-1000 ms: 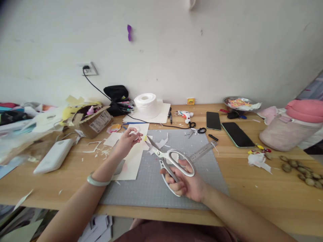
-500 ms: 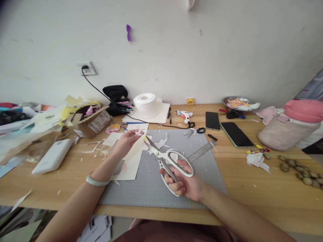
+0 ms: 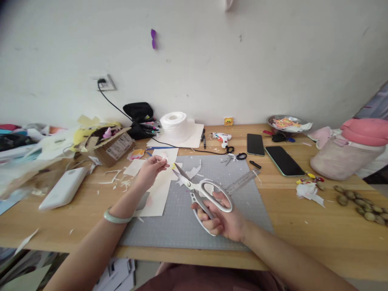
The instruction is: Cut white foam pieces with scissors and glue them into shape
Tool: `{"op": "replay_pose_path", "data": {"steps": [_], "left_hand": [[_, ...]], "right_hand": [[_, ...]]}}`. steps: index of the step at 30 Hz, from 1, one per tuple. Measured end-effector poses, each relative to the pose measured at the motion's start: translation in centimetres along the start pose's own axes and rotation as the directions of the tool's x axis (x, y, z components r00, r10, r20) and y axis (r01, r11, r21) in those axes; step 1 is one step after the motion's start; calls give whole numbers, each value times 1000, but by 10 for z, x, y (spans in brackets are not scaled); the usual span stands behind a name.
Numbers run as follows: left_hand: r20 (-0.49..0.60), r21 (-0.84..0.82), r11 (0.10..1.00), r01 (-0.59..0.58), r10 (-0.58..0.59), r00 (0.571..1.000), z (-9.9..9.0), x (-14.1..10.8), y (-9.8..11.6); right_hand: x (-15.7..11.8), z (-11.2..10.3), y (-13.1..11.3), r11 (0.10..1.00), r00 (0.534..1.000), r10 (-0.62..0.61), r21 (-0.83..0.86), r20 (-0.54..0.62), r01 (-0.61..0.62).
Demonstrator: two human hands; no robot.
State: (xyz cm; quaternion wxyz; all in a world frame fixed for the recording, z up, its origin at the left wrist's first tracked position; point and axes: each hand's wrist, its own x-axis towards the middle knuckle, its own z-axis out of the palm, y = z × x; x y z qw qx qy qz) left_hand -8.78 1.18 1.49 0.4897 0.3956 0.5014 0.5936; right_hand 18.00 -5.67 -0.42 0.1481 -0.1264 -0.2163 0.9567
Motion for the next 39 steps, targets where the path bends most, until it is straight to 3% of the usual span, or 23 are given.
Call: {"op": "replay_pose_path", "data": {"steps": [5,14,20,30,39], "left_hand": [[50,30,998,-54,52,997,-2,0,-1],[289,86,990,116,-136,947,1,-6,-1],[321,82,986,148,-167,932,-1,-4,-3],[449,74,963,259,-265,853,-3,-5,-6],[445,68,964,257,-260,857,3,-10,-6]], "right_hand": [[0,0,0,1000,1000,-5,-24,6,5],[-1,0,2,998,1000,4,-66,26,-3],[-1,-3,4,995,1000,-8,-96,24,10],[-2,-4,5,993,1000,28,-113,12,-27],[-3,-4,4,989,999,46,-143,-18,-48]]}}
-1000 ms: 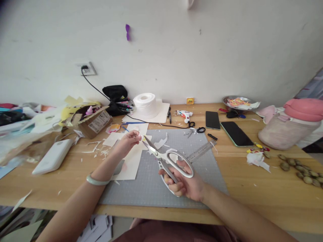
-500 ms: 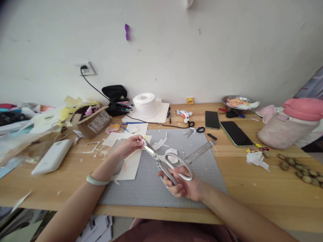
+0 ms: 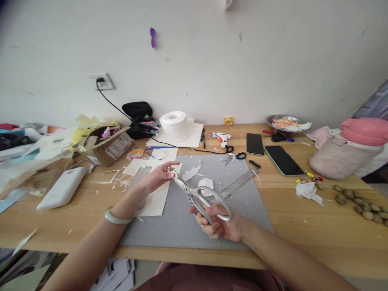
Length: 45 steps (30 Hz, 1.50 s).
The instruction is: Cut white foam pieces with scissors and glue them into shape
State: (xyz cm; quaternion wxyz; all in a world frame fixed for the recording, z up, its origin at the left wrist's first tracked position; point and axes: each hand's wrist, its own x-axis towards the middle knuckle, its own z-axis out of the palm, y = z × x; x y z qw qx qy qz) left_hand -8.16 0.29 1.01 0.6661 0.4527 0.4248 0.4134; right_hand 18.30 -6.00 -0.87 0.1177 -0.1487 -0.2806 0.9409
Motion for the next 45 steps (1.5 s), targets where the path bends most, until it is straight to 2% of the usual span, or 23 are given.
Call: {"op": "replay_pose_path", "data": {"steps": [16,24,29,34,39,45], "left_hand": [[25,-56,998,-6,7,1000,3,1,-1],[33,-68,998,-8,11,999,1,1,-2],[12,-91,996,1,0,1000,1,1,-1],[-5,-139,990,15,-16,1000,2,1,0],[-6,-182,983,26,-28,1000,3,-1,2],[72,-186,982,9,4,997,8,-1,-1]], "right_hand": [[-1,9,-6,997,987,34,-67,-159,-45],[0,8,-3,994,983,31,-102,-183,-50],[0,4,0,982,986,-35,-187,-164,4],[1,7,-2,975,987,-30,-224,-155,-6],[1,3,1,994,997,-33,-103,-68,26],[-1,-5,4,999,998,51,-2,42,-51]]}}
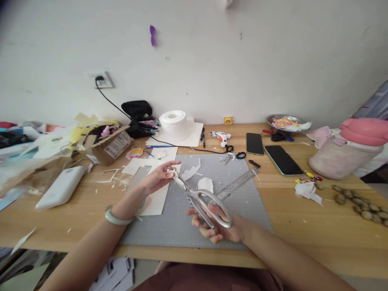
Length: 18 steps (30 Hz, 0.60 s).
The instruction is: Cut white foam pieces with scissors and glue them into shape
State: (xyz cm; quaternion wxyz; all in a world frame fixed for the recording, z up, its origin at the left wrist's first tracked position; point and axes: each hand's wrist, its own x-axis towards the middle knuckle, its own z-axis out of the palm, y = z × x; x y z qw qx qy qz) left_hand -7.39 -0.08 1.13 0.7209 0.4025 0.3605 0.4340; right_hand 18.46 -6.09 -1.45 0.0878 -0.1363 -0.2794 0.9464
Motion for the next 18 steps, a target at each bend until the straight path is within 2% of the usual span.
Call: {"op": "replay_pose_path", "data": {"steps": [4,7,10,14,18], "left_hand": [[28,43,999,11,-12,1000,0,1,-4],[20,61,998,17,-19,1000,0,0,-3],[17,75,997,22,-23,1000,2,-1,-1],[19,122,992,45,-47,999,5,-1,-1],[10,141,988,64,-67,998,5,-2,-2]], "right_hand": [[0,3,-3,1000,1000,10,-2,-11,-10],[0,4,-4,997,997,41,-55,-65,-45],[2,5,-3,983,993,2,-183,-118,-24],[5,12,-2,903,988,-27,-427,-153,-42],[6,19,-2,891,972,-55,-450,-228,-55]]}}
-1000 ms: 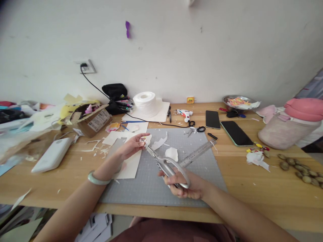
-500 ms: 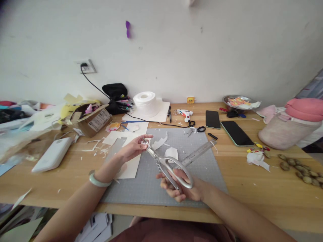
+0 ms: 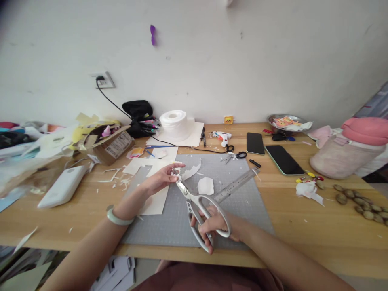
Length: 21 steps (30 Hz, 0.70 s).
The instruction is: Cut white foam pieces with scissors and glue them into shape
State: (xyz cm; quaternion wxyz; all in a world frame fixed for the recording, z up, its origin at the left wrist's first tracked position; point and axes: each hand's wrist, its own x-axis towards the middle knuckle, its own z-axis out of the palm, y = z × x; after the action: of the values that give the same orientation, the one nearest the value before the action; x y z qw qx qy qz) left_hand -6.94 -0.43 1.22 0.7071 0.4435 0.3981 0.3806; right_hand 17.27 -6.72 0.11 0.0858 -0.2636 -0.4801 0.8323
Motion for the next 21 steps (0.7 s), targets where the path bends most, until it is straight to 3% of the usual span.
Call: {"op": "replay_pose_path", "data": {"steps": [7,17,21], "left_hand": [[-2,-47,999,-23,23,1000,-3,1,-1],[-2,-74,997,-30,30,1000,-3,1,-1],[-15,-92,996,-17,16,1000,-1,0,1]], "right_hand": [[2,-3,5,995,994,-50,84,-97,59],[1,-5,6,997,993,-48,57,-105,54],[2,-9,11,991,996,-67,115,-52,72]]}}
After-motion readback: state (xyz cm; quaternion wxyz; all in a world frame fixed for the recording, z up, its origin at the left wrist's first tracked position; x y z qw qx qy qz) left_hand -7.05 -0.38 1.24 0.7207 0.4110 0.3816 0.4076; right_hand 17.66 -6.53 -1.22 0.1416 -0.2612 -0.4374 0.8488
